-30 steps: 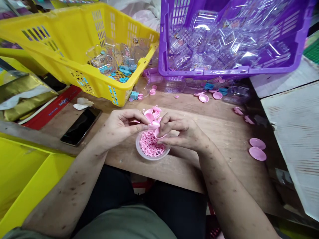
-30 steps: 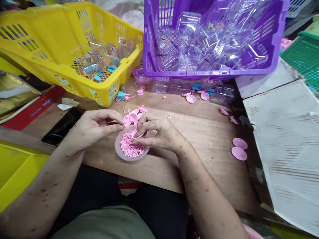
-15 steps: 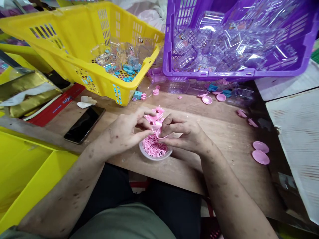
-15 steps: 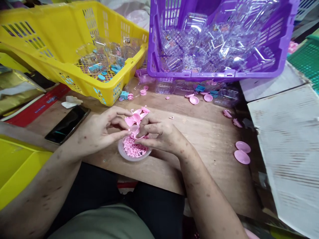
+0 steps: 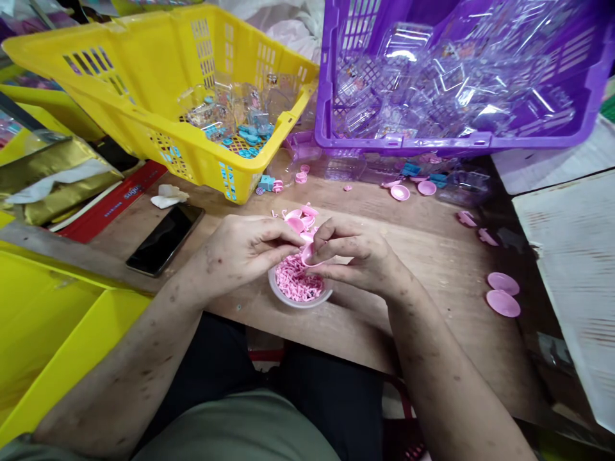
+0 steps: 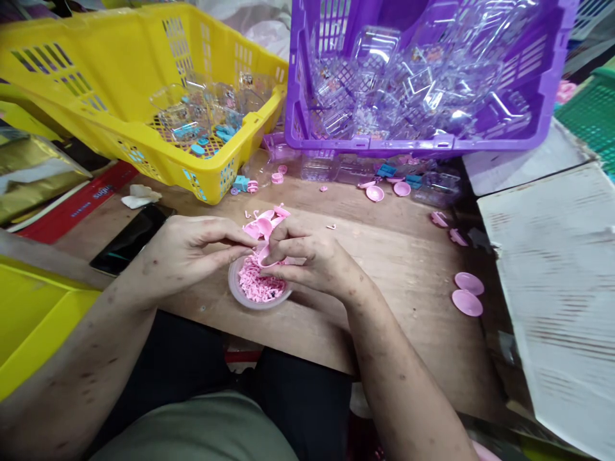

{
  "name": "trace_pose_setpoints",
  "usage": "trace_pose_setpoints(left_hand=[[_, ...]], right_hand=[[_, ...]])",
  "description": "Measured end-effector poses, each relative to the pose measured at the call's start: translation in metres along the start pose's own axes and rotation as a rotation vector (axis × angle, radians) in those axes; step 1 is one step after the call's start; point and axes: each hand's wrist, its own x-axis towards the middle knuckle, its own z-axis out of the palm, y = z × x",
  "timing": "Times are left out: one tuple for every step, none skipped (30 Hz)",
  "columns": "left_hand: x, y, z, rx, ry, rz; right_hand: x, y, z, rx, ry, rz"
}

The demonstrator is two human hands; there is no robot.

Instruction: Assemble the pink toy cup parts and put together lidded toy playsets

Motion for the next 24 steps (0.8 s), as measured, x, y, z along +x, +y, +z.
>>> trace_pose_setpoints(left_hand=[[0.0,0.0,0.0,0.001,-0.001,0.001],[0.0,0.0,0.001,0.001,-0.002,0.002],[0.0,0.0,0.001,-0.002,-0.002,0.003],[0.0,-0.001,0.002,-0.009,-0.003,0.006],[0.0,-0.001,0.002,-0.016,-0.002,0.009],[0.0,-0.001,0.002,-0.023,0.005,0.012],[0.0,0.0,0.003,-0.029,0.014,0.013],[0.0,0.0,0.004,-0.033,0.026,0.012],[0.0,0.001,0.004,-0.038,0.041,0.009],[0.0,0.002,0.005,-0.048,0.056,-0.001],[0.001,0.002,0.006,-0.064,0.071,-0.019],[0.001,0.003,0.008,-0.088,0.083,-0.042],[0.002,0.003,0.009,-0.12,0.094,-0.067],[0.002,0.002,0.011,-0.157,0.102,-0.091],[0.003,0.001,0.014,-0.196,0.108,-0.112],[0.003,-0.001,0.016,-0.228,0.118,-0.124],[0.003,-0.003,0.019,-0.251,0.13,-0.124],[0.002,-0.006,0.021,-0.262,0.139,-0.117],[0.002,-0.01,0.023,-0.257,0.147,-0.109],[0.002,-0.014,0.025,-0.239,0.16,-0.1],[0.003,-0.019,0.025,-0.207,0.176,-0.09],[0.004,-0.023,0.025,-0.162,0.196,-0.078],[0.005,-0.026,0.023,-0.1,0.213,-0.072],[0.008,-0.029,0.02,-0.026,0.226,-0.066]], right_hand=[[0.0,0.0,0.0,-0.002,0.001,-0.005],[0.0,0.0,0.0,-0.006,0.0,-0.007],[0.0,0.0,0.001,-0.012,-0.003,-0.004],[0.0,-0.001,0.001,-0.02,-0.005,0.001],[0.001,-0.002,0.001,-0.029,-0.004,0.005],[0.001,-0.003,0.001,-0.037,0.003,0.004],[0.001,-0.004,0.001,-0.044,0.017,-0.004],[0.002,-0.005,0.0,-0.05,0.038,-0.014],[0.002,-0.006,0.0,-0.056,0.062,-0.026],[0.003,-0.007,0.0,-0.064,0.087,-0.037],[0.003,-0.008,0.0,-0.074,0.112,-0.044],[0.003,-0.009,0.001,-0.086,0.132,-0.047],[0.004,-0.01,0.001,-0.099,0.147,-0.048],[0.005,-0.01,0.003,-0.112,0.157,-0.046],[0.005,-0.011,0.005,-0.123,0.164,-0.042],[0.006,-0.012,0.006,-0.131,0.168,-0.034],[0.007,-0.012,0.008,-0.136,0.172,-0.03],[0.008,-0.011,0.009,-0.137,0.176,-0.029],[0.008,-0.009,0.009,-0.137,0.176,-0.022],[0.008,-0.006,0.007,-0.138,0.171,0.0],[0.005,0.0,0.002,-0.148,0.166,0.041],[0.0,0.007,-0.005,-0.18,0.169,0.1],[-0.007,0.017,-0.014,-0.246,0.183,0.174],[-0.016,0.027,-0.026,-0.349,0.212,0.261]])
